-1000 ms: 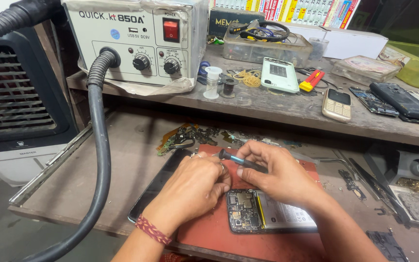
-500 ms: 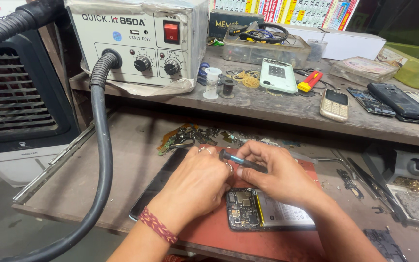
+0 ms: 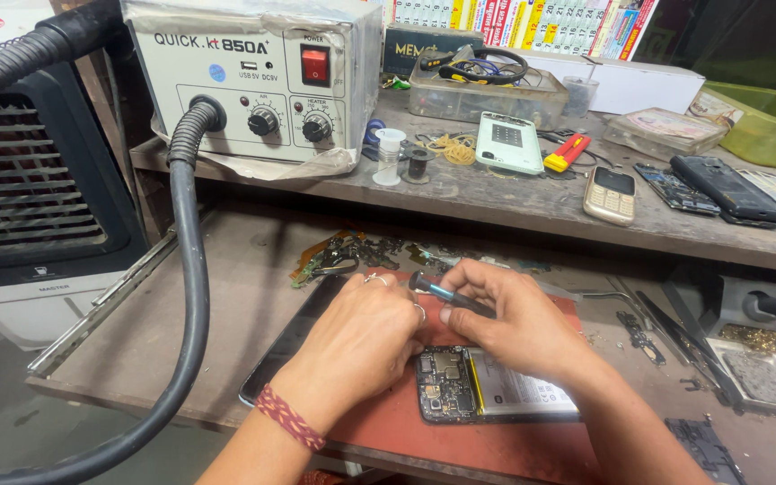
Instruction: The person uses a screwdriver to remove screws from the back of a disassembled smartphone. They carefully unscrew multiple fasteners from the device's chassis and place them on the workbench. The person handles the phone and the screwdriver with precision throughout the process.
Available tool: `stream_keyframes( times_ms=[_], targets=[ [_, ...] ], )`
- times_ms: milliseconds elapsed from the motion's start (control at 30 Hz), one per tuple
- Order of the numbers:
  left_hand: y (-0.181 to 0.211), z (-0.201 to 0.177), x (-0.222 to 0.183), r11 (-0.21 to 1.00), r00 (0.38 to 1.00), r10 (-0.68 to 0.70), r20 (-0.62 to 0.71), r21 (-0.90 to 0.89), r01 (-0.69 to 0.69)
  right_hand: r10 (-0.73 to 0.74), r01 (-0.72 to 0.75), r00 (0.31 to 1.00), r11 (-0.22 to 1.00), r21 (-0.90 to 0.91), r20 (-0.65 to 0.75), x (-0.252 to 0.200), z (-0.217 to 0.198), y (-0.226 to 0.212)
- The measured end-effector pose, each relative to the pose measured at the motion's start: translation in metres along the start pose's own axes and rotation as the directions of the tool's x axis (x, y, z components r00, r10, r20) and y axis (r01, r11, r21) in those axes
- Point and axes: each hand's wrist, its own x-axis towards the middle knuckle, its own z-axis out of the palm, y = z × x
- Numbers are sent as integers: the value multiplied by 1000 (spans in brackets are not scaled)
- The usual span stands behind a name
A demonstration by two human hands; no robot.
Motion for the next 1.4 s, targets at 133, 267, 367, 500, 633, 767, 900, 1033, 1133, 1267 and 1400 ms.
stream_keyframes(
  times_ms=[133,267,367,500,633,767,900,1033,1133,1267,1400],
  targets=[
    [-1,-1,-5,992,999,-45,1,-120,45,108,-108,994,993,52,-6,-2,0,-3],
    [-5,0,-9,972,997,-75,-5,-223,72,48,-50,998,998,-47,-32,-3,0,-8],
    [-7,0,-11,963,997,-72,-42,-263,58,79,-80,997,997,-9,-21,-3,3,-10],
    [-6,0,-12,961,996,-76,-38,-268,63,38,-38,999,998,46,-2,-3,5,-10],
    [-4,-2,-12,960,995,-95,-27,-266,85,61,-61,998,998,12,-21,-5,5,-11],
    [0,-2,-9,968,993,-122,0,-219,119,64,-63,998,998,22,-23,-7,4,-12],
    [0,-2,-9,976,993,-119,5,-182,118,93,-96,994,994,-45,-62,-9,4,-13],
    [0,-1,-11,978,993,-116,12,-171,117,68,-69,996,998,-6,-49,-10,3,-13],
    [-1,1,-13,972,991,-130,15,-198,130,65,-66,996,998,-21,-57,-11,4,-13],
    [-2,3,-14,970,992,-121,-21,-214,114,61,-65,996,996,-55,-64,-12,5,-16],
    [-2,4,-12,975,995,-96,-16,-202,91,113,-117,991,992,-57,-73,-13,5,-17]
  ],
)
